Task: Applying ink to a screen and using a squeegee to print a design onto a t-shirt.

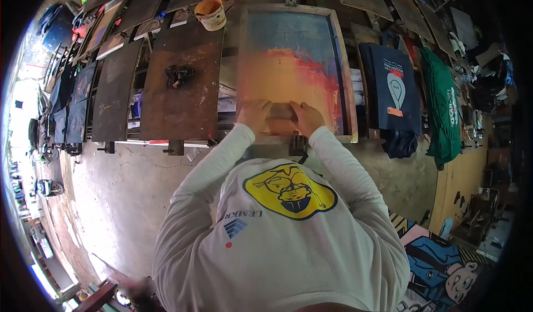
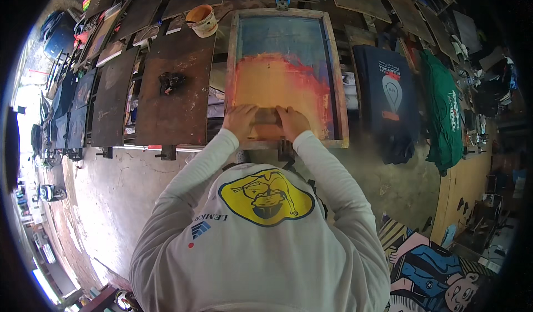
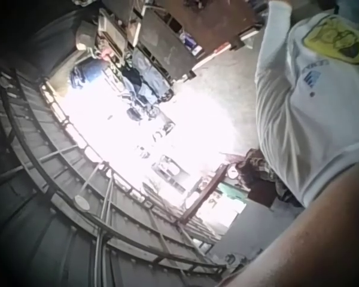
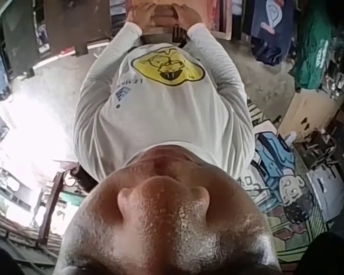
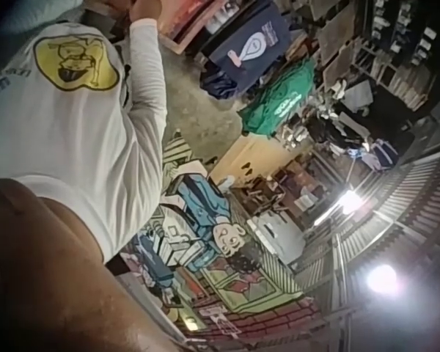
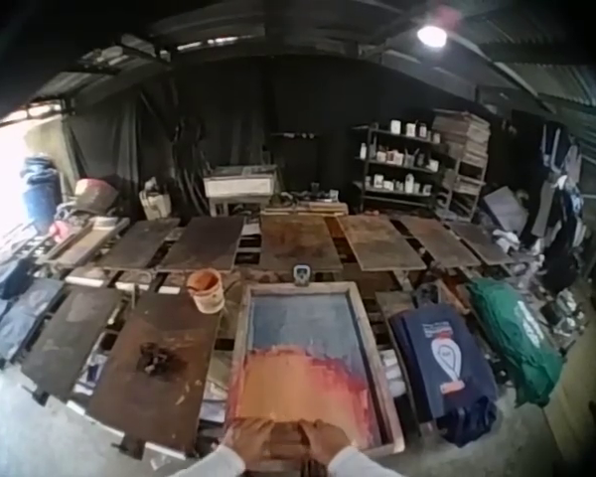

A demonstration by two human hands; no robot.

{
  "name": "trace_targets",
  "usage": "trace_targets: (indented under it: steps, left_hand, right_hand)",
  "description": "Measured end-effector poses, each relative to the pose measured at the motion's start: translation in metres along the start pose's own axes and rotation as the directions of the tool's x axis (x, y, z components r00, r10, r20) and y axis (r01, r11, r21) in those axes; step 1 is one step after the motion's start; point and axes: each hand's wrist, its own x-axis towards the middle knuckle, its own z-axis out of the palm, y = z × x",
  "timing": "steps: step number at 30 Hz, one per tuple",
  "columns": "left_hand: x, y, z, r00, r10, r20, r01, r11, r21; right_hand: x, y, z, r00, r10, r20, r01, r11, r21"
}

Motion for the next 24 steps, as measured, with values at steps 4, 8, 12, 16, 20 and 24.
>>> trace_targets:
  steps: [4, 8, 12, 16, 20, 24]
  left_hand:
    - [0.021, -0.014, 0.007, 0.999, 0.041, -0.033, -0.041, 0.999, -0.001]
    - [-0.006, -0.005, 0.012, 0.999, 0.037, 0.002, -0.037, 0.998, 0.047]
    - [-0.038, 0.011, 0.013, 0.999, 0.012, -0.037, -0.012, 1.0, -0.011]
    - [-0.055, 0.028, 0.002, 0.999, 0.001, -0.047, -0.001, 1.0, -0.003]
    - [-0.055, 0.025, 0.008, 0.998, 0.015, -0.061, -0.015, 1.0, 0.001]
    - [-0.025, 0.004, 0.02, 0.993, 0.047, -0.111, -0.042, 0.998, 0.053]
  right_hand:
    - [0.019, 0.009, 0.008, 1.0, 0.022, -0.011, -0.022, 0.999, -0.043]
    - [0.003, 0.007, 0.014, 0.998, -0.006, 0.064, 0.01, 0.998, -0.066]
    - [-0.026, -0.01, 0.001, 0.989, -0.067, 0.134, 0.068, 0.998, -0.002]
    - [-0.044, -0.023, -0.003, 0.986, -0.037, 0.164, 0.039, 0.999, -0.013]
    - [-0.044, -0.021, 0.001, 0.986, -0.036, 0.161, 0.041, 0.999, -0.024]
    - [-0.019, -0.011, 0.008, 0.993, 0.02, 0.116, -0.011, 0.996, -0.084]
